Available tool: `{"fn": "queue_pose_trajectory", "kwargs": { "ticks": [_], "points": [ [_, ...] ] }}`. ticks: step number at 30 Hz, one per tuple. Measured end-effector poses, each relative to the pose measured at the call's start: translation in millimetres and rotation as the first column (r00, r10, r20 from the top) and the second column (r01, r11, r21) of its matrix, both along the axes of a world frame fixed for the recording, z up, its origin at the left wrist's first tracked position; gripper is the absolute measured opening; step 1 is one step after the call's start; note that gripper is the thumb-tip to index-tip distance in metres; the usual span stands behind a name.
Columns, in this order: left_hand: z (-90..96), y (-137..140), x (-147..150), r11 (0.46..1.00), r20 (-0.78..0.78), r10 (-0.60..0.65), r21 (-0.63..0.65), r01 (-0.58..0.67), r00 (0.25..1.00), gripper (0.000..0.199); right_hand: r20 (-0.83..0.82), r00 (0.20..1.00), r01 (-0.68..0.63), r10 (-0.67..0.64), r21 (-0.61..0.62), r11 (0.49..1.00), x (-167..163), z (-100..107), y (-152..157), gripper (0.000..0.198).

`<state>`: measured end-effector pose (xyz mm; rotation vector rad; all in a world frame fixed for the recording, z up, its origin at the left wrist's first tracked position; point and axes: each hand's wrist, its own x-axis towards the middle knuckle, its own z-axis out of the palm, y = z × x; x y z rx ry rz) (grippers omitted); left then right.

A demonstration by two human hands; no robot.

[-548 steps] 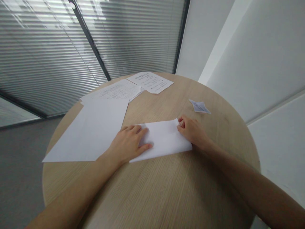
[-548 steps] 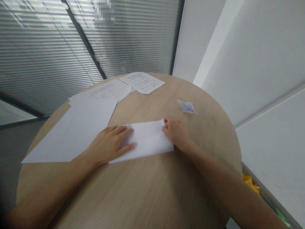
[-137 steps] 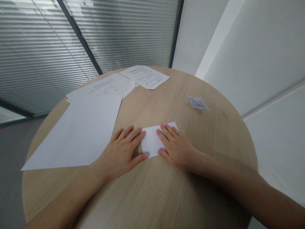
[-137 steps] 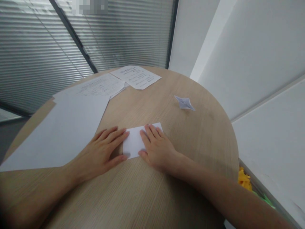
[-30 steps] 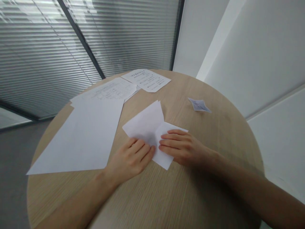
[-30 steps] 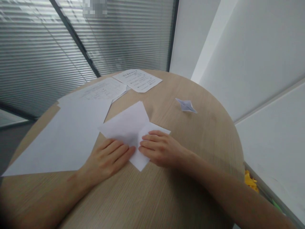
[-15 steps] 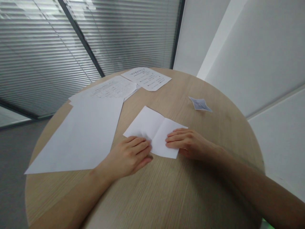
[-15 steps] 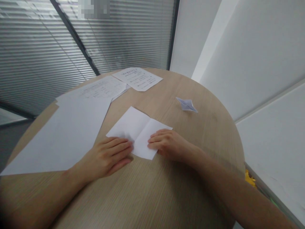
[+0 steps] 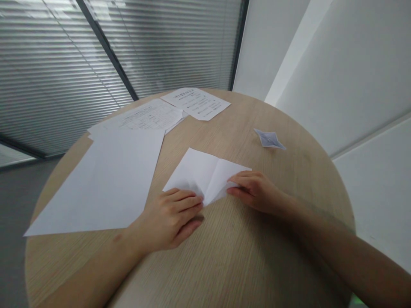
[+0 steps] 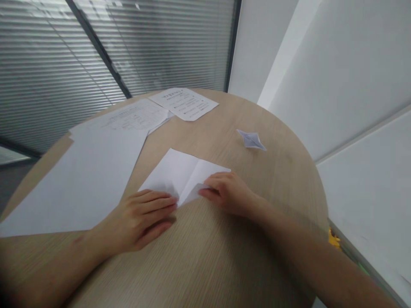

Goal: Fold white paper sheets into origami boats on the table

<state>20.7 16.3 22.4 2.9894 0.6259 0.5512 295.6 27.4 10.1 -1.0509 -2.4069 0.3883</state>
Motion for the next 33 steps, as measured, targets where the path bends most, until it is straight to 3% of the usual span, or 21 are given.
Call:
{"fn": "queue_pose_trajectory", "kwargs": {
  "ticks": [6,11,17,23,33],
  "points": [
    [2.5,-1.1,2.0,0.999,0.018,-0.019,-0.047,0.02,1.0,0.023,-0.001,0.974,0.226,-0.226,-0.036,0.973,-10.1,0.3,-2.4,0.029],
    [3.0,-0.5,1.0,0.998,0.033,-0.034,-0.054,0.036,0.999,0.023,0.039,0.953,0.303,-0.301,-0.047,0.952,-16.8,-1.5,-0.1,0.014],
    [2.9,-1.1,0.9,0.995,0.038,-0.035,-0.088,0.038,0.999,0.021,0.171,0.927,0.341,-0.333,-0.021,0.94,-23.7,1.5,2.7,0.014],
    [3.4,-1.0,2.5,0.993,0.024,-0.037,-0.109,0.039,0.999,0.021,0.254,0.907,0.318,-0.334,0.104,0.942,-26.1,1.8,7.9,0.015],
    [2.4,1.7,0.8,0.989,0.004,-0.029,-0.147,0.029,1.0,0.023,0.347,0.905,0.182,-0.247,0.211,0.96,-22.2,1.5,17.1,0.015]
  ]
}}
